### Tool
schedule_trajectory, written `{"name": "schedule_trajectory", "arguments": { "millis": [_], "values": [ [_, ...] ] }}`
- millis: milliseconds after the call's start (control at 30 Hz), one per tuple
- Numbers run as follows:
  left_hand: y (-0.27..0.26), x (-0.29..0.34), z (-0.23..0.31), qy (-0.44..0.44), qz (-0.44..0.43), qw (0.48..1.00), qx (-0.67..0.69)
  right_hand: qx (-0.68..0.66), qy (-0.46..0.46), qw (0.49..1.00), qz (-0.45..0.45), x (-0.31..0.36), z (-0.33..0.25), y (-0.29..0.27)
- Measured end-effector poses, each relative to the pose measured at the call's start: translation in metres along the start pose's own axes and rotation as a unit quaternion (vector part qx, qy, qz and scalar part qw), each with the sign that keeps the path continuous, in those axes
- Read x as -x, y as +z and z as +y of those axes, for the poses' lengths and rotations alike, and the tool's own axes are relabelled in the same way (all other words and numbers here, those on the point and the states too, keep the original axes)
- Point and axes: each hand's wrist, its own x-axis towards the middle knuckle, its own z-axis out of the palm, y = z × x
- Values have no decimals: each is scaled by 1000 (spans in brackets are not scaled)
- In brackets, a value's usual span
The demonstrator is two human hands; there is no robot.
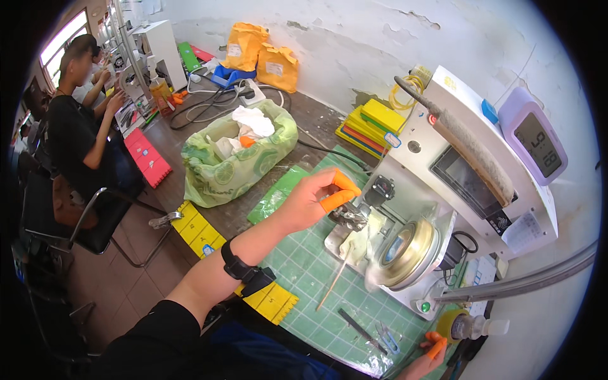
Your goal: Assembling small electronic or optical components using glue, tweezers, and a rotating fixture.
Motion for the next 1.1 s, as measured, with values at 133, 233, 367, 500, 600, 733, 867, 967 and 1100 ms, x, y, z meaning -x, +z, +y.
{"name": "schedule_trajectory", "arguments": {
  "millis": [133, 233, 367, 500, 600, 733, 867, 967, 1100],
  "values": [
    [2, 0, -3, 3, -1, 1000, -1, 29, 4, 1000, -5, 7, -16, 10],
    [4, -2, -4, 9, 12, 1000, -8, 40, -6, 999, 12, 10, -23, 17],
    [-1, 1, 0, 4, 36, 999, 23, 18, -8, 1000, -1, 9, -22, 24],
    [-3, 1, 0, 8, 36, 999, 11, 12, -5, 1000, -7, 12, -27, 27],
    [-1, 1, -3, 10, 34, 999, 22, 24, 1, 1000, -3, 13, -34, 25],
    [1, 1, -1, 12, 39, 999, 26, 22, -5, 1000, -9, 11, -30, 23],
    [3, -1, -4, 17, 38, 999, 27, 24, -11, 1000, -7, 10, -29, 22],
    [4, -2, 0, 22, 43, 999, 10, 30, -8, 1000, -4, 11, -32, 23],
    [4, 0, 3, 30, 59, 998, 18, 25, -15, 999, -15, 11, -35, 29]
  ]
}}
